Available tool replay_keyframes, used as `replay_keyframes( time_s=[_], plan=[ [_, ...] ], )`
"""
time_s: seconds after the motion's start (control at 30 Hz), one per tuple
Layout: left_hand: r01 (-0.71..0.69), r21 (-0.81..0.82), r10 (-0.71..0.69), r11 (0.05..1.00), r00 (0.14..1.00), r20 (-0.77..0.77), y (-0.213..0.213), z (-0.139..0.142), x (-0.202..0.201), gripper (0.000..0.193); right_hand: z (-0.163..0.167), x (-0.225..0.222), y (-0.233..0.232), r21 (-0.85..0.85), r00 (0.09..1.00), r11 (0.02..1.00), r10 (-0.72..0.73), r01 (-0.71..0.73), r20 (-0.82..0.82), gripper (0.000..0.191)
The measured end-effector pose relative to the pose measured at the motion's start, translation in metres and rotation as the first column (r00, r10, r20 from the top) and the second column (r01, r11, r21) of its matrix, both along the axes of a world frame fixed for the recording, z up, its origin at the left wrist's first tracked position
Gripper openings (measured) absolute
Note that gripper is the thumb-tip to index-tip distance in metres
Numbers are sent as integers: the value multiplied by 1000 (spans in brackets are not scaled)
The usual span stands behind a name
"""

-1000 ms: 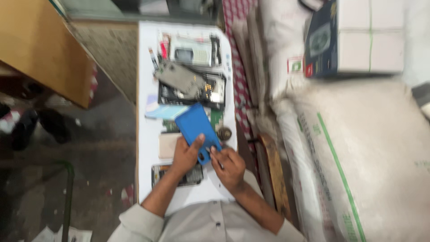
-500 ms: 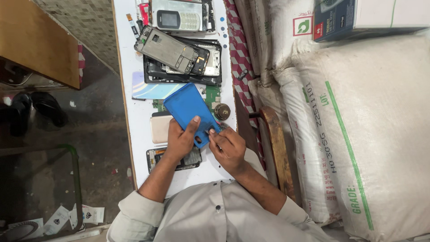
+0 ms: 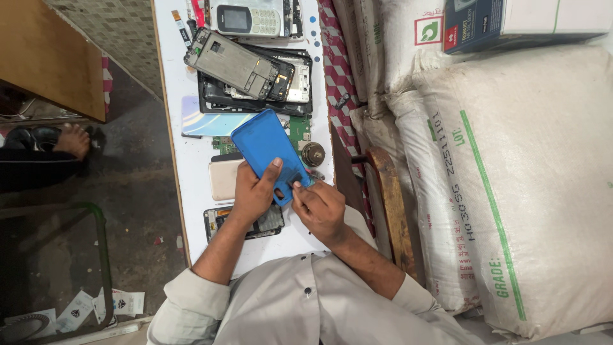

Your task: The person uses a small metal tool to scrape residue from the back of a blue phone case. They repeatedly scrape the same area, flip the case to inspect it, and continue scraping until the clip ends.

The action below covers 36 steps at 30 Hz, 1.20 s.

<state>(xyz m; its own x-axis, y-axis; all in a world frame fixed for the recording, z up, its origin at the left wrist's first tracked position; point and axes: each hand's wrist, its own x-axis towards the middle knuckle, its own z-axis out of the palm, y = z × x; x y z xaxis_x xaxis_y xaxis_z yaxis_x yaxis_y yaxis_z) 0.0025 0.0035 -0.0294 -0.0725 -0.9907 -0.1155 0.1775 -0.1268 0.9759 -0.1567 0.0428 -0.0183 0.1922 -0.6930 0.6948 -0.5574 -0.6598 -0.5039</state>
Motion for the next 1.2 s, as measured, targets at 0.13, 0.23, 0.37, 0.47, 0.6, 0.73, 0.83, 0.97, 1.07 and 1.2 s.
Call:
replay_keyframes(
  time_s=[0.13, 0.23, 0.37, 0.47, 0.6, 0.73, 0.83, 0.97, 1.07, 1.2],
  plan=[
    [7, 1, -7, 1000, 999, 33, -1, 3, 1, 33, 1, 0, 1, 52, 996, 995, -83, 82, 15, 20],
    [13, 19, -13, 1000, 999, 30, -1, 2, 1, 32, 1, -1, 0, 43, 998, 998, -56, 55, 26, 19],
    [18, 10, -19, 1000, 999, 31, 0, 1, 1, 33, 1, -1, -1, -7, 1000, 1000, 5, -5, -7, 18],
    [18, 24, -19, 1000, 1000, 22, 0, 2, 1, 31, 0, 0, 0, 7, 999, 999, -37, 37, -12, 18],
    [12, 31, -13, 999, 1000, 25, -1, 2, 0, 30, 0, 1, -1, 34, 995, 995, -97, 97, 9, 17],
    [13, 33, -14, 999, 1000, 25, -1, 1, 0, 30, 1, 0, 0, 36, 996, 995, -89, 89, 1, 17],
    [3, 8, -3, 1000, 998, 67, 1, -1, 2, 31, 1, 0, 0, 10, 999, 999, -48, 48, -12, 18],
    [14, -10, -13, 1000, 999, 49, 1, -2, 1, 31, 0, 1, 1, -17, 999, 999, -39, 39, -35, 19],
    [10, 12, -10, 1000, 999, 49, 0, -2, 0, 30, -1, 0, 1, -5, 995, 996, -87, 87, -43, 17],
    [17, -16, -15, 1000, 996, 83, 0, -3, 0, 31, -2, -2, 1, 51, 995, 994, -93, 95, -40, 14]
  ],
)
